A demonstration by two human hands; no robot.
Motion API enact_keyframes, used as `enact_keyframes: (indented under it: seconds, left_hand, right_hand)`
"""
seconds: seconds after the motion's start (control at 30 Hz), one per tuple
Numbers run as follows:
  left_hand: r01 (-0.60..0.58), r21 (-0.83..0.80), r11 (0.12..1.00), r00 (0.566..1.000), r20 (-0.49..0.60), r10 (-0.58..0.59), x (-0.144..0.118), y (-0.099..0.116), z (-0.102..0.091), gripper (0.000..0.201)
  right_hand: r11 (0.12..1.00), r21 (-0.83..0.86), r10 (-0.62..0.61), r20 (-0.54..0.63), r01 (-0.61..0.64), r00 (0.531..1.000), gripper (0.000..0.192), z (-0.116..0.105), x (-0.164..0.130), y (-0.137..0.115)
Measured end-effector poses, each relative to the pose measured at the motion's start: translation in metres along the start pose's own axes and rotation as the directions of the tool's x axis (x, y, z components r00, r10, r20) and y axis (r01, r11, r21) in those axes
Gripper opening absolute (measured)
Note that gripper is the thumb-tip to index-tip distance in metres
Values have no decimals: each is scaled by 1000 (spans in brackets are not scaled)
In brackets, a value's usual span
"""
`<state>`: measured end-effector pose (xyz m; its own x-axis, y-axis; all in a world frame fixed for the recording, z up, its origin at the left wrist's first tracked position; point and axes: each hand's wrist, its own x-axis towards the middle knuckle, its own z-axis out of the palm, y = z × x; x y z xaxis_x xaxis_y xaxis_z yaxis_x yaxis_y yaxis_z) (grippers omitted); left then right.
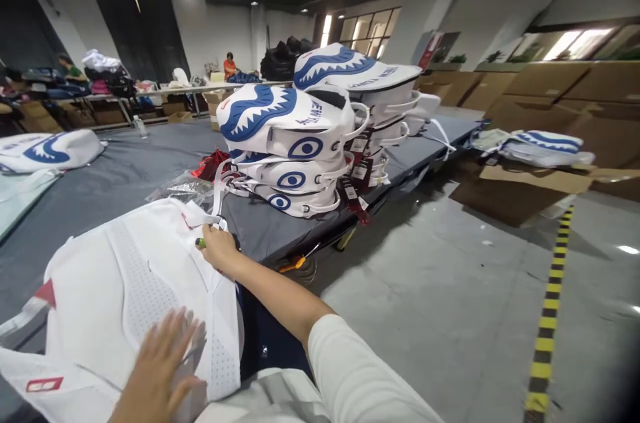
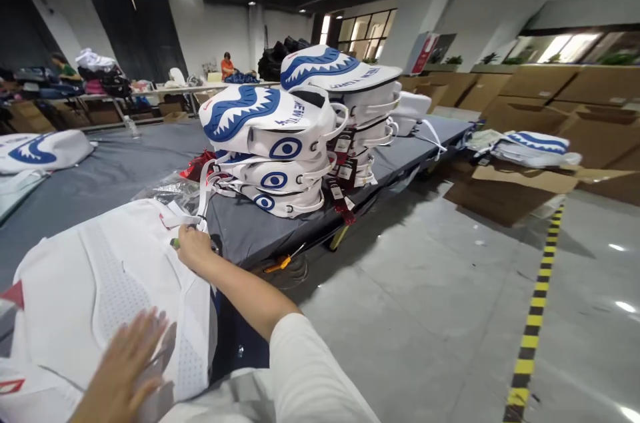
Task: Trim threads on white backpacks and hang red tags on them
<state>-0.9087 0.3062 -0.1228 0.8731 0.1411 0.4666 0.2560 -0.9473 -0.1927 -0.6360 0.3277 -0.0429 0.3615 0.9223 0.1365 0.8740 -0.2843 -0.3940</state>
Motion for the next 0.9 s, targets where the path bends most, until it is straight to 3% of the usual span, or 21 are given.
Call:
enact_keyframes:
  seconds: [0.1,0.17,0.27,0.3,0.4,0.47,0.57,0.7,0.9]
  left_hand:
    - [-49,61,997,998,-25,51,-11,23,57,75]
    - [-57,78,995,997,-49,61,-13,27,71,73]
    - [-118,-31,993,988,-100,114,14,7,50,59]
    - [-108,-69,992,986,-136,98,32,-5,37,53]
    - [-16,36,999,975,-223,24,107,-54,2,34]
    - [-35,96,995,991,-123,47,154,-87,-8,19]
    - [-111,91,990,987,123,100,197,-120,-4,26]
    - [-97,8,995,965,247,92,203,-124,14,29]
    - [-173,-193,966,954,211,213,189,-106,30,37]
  right_hand:
    - [1000,0,11,-1,-11,1000,45,-5,-11,0]
    - [999,8,31,-5,-31,999,43,-8,-19,0]
    - [999,53,11,-38,-9,999,39,-10,-32,0]
    - [997,72,-8,-49,11,999,39,-12,-35,-1]
    - [992,116,-45,-50,51,998,40,-15,-37,-2]
    - [992,124,-31,-13,32,999,39,-17,-32,0]
    - [993,116,14,61,-21,998,36,-17,-16,7]
    - [992,116,33,97,-44,995,29,-11,3,16]
    - [993,99,47,116,-59,992,37,-2,4,21]
